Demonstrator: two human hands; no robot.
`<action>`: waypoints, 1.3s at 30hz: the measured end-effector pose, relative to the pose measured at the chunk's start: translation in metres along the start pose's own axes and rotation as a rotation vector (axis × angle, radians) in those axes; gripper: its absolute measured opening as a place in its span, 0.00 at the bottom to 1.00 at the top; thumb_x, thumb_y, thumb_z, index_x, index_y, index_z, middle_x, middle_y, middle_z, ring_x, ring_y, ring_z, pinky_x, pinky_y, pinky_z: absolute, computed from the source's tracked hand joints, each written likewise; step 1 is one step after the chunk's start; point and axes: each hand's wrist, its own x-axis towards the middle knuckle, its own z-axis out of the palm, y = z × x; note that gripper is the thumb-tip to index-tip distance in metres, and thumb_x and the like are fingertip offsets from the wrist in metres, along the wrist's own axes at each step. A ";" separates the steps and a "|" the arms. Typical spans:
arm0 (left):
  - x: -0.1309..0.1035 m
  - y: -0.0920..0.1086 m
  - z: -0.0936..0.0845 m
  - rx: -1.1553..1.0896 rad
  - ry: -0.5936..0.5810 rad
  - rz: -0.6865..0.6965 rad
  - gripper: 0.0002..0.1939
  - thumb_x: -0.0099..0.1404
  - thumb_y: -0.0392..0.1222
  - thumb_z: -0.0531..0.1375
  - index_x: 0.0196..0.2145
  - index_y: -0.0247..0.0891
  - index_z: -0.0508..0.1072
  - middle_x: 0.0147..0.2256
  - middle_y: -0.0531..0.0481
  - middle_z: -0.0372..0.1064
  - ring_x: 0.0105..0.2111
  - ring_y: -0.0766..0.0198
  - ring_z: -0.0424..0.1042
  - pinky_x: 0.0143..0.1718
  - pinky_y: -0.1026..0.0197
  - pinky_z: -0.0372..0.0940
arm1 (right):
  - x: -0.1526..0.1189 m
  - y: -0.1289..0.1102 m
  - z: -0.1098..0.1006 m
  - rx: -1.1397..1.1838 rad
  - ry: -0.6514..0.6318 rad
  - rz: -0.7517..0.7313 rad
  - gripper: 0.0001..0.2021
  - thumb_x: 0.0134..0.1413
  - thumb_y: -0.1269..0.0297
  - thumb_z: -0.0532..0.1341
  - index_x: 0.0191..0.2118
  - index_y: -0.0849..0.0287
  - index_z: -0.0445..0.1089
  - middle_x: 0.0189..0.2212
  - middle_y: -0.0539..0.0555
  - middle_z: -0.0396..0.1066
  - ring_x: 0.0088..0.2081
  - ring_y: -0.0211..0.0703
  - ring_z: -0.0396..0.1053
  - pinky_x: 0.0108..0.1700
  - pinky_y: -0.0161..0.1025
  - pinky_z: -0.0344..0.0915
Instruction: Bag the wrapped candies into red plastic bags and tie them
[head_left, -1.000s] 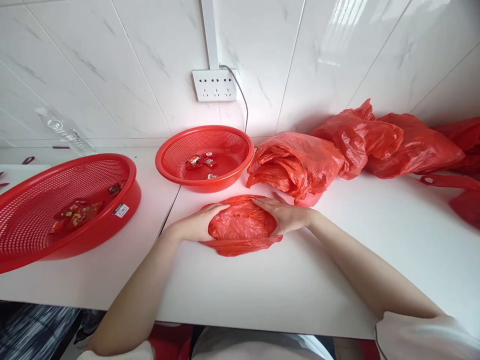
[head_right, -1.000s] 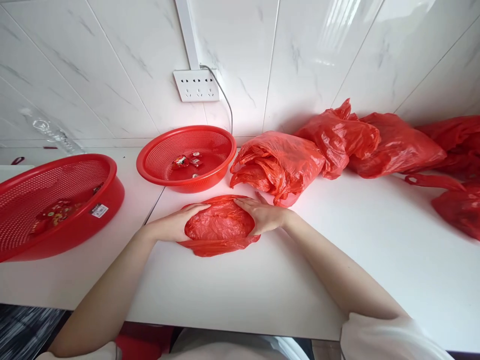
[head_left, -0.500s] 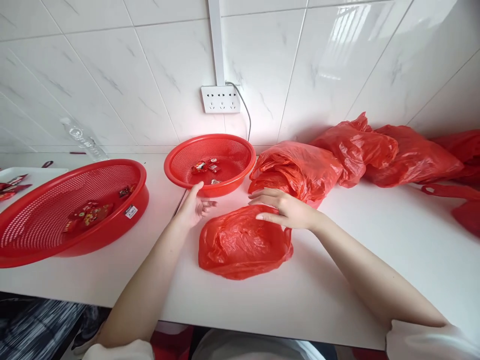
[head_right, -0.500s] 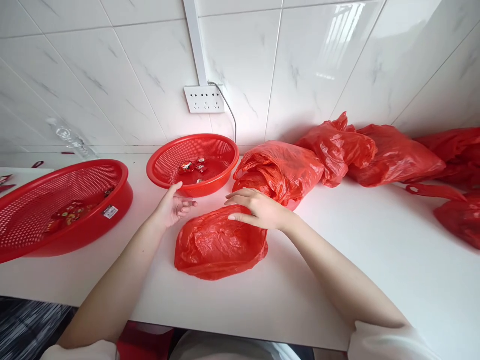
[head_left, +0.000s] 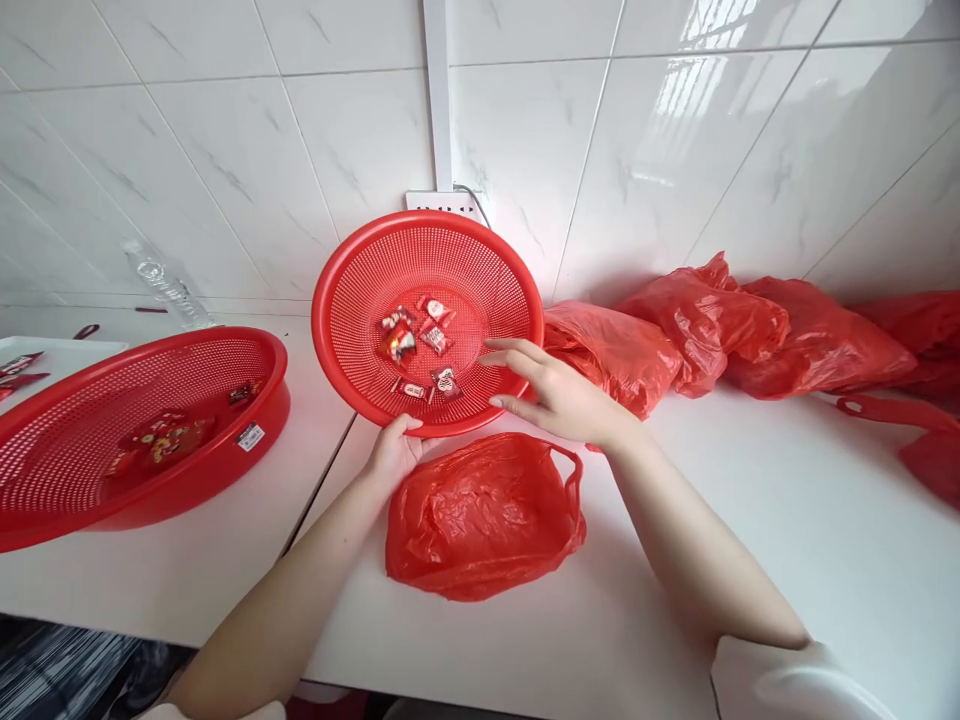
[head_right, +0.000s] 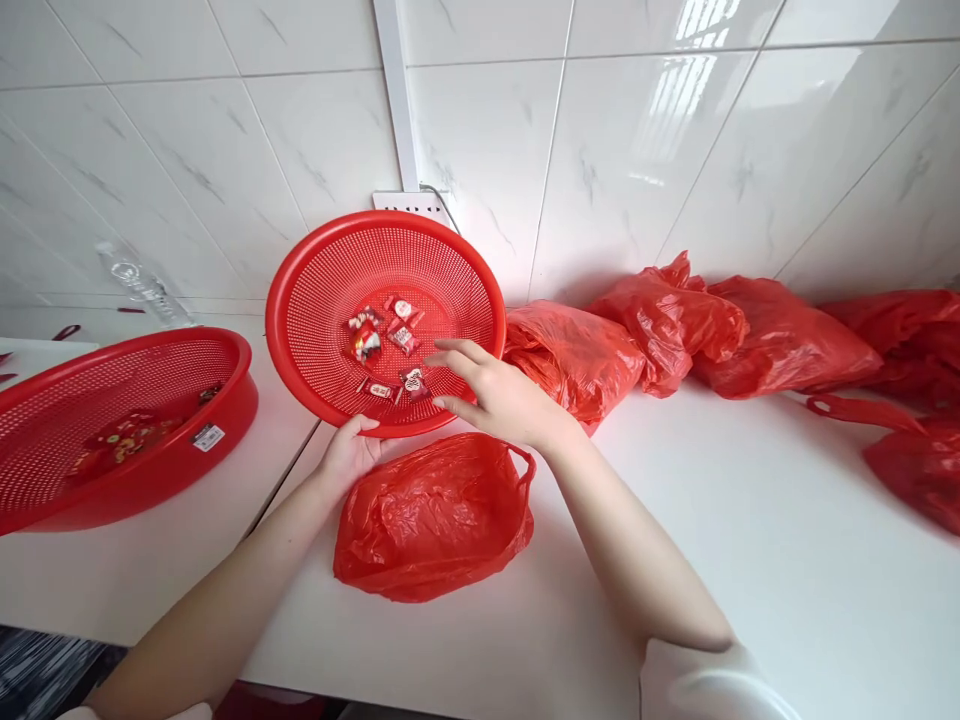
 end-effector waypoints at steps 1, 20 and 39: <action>-0.001 -0.001 0.001 0.001 -0.018 -0.007 0.11 0.54 0.31 0.54 0.35 0.34 0.72 0.37 0.46 0.78 0.41 0.60 0.77 0.45 0.57 0.73 | -0.001 0.004 0.003 -0.008 -0.021 0.000 0.20 0.64 0.58 0.57 0.60 0.53 0.62 0.63 0.58 0.58 0.58 0.50 0.66 0.58 0.49 0.66; -0.012 -0.022 0.004 -0.108 -0.317 -0.090 0.19 0.56 0.36 0.57 0.44 0.31 0.77 0.44 0.41 0.77 0.54 0.44 0.71 0.60 0.40 0.60 | -0.005 0.038 0.066 -0.222 -0.217 0.139 0.28 0.65 0.48 0.52 0.63 0.62 0.59 0.56 0.64 0.67 0.56 0.55 0.66 0.61 0.56 0.58; -0.007 -0.017 0.007 -0.083 -0.175 0.055 0.15 0.52 0.35 0.59 0.37 0.29 0.78 0.41 0.40 0.78 0.51 0.46 0.73 0.57 0.42 0.64 | -0.003 0.038 0.059 0.302 -0.149 0.132 0.14 0.65 0.59 0.55 0.44 0.60 0.76 0.36 0.54 0.76 0.38 0.42 0.73 0.44 0.39 0.67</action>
